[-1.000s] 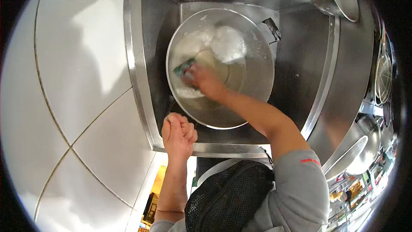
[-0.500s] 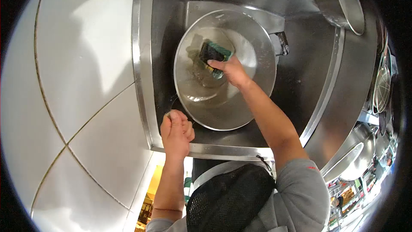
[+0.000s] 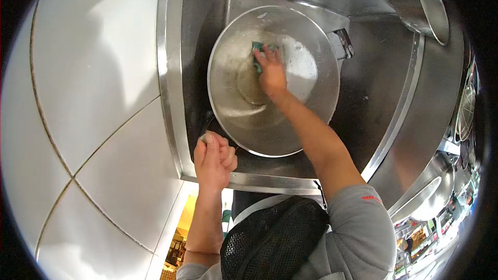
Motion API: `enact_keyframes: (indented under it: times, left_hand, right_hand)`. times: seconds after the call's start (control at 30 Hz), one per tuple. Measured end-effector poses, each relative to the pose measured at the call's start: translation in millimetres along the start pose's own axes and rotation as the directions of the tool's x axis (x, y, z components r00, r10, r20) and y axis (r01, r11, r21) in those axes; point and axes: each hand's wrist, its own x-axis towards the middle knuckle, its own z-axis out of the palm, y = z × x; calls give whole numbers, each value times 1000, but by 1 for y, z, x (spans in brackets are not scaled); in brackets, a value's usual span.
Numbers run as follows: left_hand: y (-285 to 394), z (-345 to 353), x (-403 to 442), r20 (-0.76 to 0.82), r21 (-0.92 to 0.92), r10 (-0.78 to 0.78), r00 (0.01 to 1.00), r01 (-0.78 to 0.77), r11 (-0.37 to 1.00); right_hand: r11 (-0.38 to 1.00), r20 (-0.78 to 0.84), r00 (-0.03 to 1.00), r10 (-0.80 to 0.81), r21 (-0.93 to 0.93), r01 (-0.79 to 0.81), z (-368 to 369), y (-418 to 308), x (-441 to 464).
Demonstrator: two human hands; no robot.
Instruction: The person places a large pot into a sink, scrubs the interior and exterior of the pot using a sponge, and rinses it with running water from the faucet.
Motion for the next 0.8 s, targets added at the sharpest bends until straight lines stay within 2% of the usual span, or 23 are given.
enact_keyframes:
  times: [0.03,0.07,0.1,0.13,0.17,0.2,0.23,0.27,0.3,0.37,0.4,0.43,0.5,0.53,0.57,0.63,0.67,0.7,0.77,0.8]
  left_hand:
    - [3,4,0,22,-67,-13,1000,14,998]
    - [5,7,-1,47,-133,-26,999,32,991]
    - [7,11,-2,47,-133,-24,999,30,991]
    - [7,15,-4,3,-126,-30,1000,31,992]
    - [7,17,-6,-36,-113,-41,998,37,993]
    - [5,15,-8,-32,-106,-47,998,43,993]
    - [2,13,-7,-5,-117,-14,1000,14,993]
    - [1,11,-6,16,-132,21,1000,-18,991]
    - [0,11,-6,9,-137,23,1000,-22,990]
    - [2,12,-4,35,-111,3,999,1,994]
    - [2,13,-1,39,-114,-1,999,6,994]
    - [2,13,-1,37,-124,0,999,5,992]
    - [0,8,-5,38,-128,-1,999,6,992]
    - [-6,5,-1,-8,-110,2,1000,-3,994]
    - [-8,2,0,-55,-81,-4,999,-1,997]
    - [-5,4,1,-64,-80,-15,998,10,997]
    - [-3,6,2,-71,-85,-24,997,18,996]
    - [-2,9,3,-63,-83,-24,998,18,996]
    - [-4,9,-5,-35,-64,6,999,-9,998]
    - [-5,7,-7,-40,-63,5,999,-8,998]
  right_hand:
    - [991,82,995,-49,-120,59,-1,-9,-12]
    - [991,79,996,-46,-118,55,-5,-17,-28]
    - [957,144,953,-268,-78,280,-12,-26,-43]
    - [873,199,858,-473,-24,487,-21,-32,-49]
    - [878,197,864,-463,-26,477,-31,-29,-43]
    - [943,328,886,-329,156,293,-45,-21,-27]
    - [950,468,855,-222,303,81,-55,-6,-6]
    - [925,44,934,-356,160,345,-13,48,-7]
    - [922,49,931,-363,163,351,-21,37,-10]
    - [986,372,923,-94,-91,137,-51,-9,-34]
    - [945,369,877,-306,8,326,-33,-16,-50]
    - [948,378,877,-298,7,319,-29,-8,-53]
    - [810,276,771,-574,55,584,-22,6,-43]
    - [932,202,910,-361,77,353,-17,8,-33]
    - [932,196,911,-362,78,354,-12,8,-38]
    - [976,28,976,-217,-3,217,-21,-17,-53]
    - [960,252,933,-257,-46,277,-10,-25,-55]
    - [960,247,935,-254,-51,274,-15,-20,-50]
    - [796,252,758,-601,108,595,-24,-10,-38]
    - [915,349,860,-372,291,278,-18,-12,-21]
